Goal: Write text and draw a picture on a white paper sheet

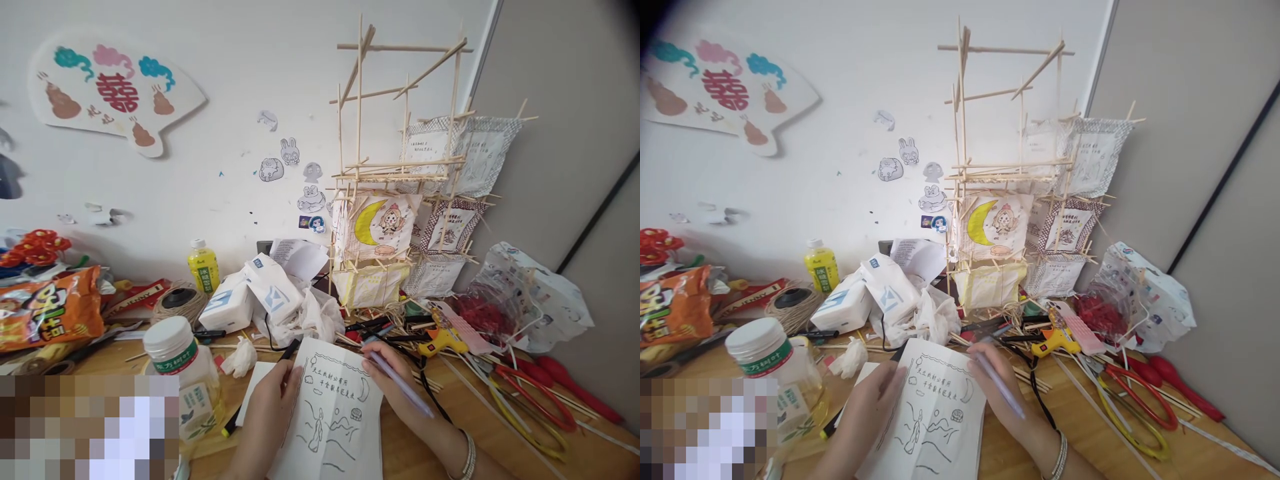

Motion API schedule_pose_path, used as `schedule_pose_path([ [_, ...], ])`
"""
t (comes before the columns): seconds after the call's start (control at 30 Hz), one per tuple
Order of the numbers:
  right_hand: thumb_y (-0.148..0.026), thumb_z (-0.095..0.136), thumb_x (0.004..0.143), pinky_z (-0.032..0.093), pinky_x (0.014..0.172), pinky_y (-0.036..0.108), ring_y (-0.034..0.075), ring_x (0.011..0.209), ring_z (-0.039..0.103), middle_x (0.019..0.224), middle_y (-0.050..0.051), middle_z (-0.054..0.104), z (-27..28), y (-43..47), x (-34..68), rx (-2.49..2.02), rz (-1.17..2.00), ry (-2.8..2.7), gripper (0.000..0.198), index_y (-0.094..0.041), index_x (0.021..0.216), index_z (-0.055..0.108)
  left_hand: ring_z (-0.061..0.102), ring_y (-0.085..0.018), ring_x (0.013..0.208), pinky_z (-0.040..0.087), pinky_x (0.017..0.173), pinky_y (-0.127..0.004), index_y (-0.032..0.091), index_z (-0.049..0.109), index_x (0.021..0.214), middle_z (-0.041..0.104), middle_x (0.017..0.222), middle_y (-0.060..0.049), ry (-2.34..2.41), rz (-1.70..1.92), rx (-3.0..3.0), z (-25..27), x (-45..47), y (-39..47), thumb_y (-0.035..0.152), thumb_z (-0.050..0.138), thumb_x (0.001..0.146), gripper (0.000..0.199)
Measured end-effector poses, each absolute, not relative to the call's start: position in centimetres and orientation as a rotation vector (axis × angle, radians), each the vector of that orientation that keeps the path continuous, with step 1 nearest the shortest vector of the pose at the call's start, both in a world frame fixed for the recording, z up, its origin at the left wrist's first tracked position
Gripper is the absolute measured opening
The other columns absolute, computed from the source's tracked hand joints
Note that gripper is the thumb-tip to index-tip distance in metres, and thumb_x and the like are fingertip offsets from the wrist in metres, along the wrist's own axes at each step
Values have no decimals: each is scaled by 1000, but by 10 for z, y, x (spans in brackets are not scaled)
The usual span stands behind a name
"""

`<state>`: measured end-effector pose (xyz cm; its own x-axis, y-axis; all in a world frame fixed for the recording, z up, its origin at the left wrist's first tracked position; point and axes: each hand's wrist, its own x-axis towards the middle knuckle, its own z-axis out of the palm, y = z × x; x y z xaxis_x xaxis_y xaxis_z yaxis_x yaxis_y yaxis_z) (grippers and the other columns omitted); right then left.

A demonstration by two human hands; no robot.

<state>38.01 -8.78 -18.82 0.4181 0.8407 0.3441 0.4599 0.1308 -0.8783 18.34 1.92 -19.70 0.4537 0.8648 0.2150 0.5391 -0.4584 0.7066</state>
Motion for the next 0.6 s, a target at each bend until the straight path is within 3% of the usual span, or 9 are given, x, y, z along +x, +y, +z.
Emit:
schedule_pose_path([
  [0.27,-39,57,77,46,66,29,20,74,57,81,2,62,-194,-83,386,-1532,395,-1105,21,-20,87,58,46,-17,55,32,51,-25,22,42,62,46,54,3,1171,879,2078,-193,182,19,49,35,83,36],
  [0.6,-33,61,72,49,73,35,22,81,60,91,4,63,-209,-74,398,-1459,384,-949,23,-23,92,56,57,-22,68,42,60,-29,19,53,72,60,67,-2,1126,919,2037,-192,179,26,42,34,86,32],
])
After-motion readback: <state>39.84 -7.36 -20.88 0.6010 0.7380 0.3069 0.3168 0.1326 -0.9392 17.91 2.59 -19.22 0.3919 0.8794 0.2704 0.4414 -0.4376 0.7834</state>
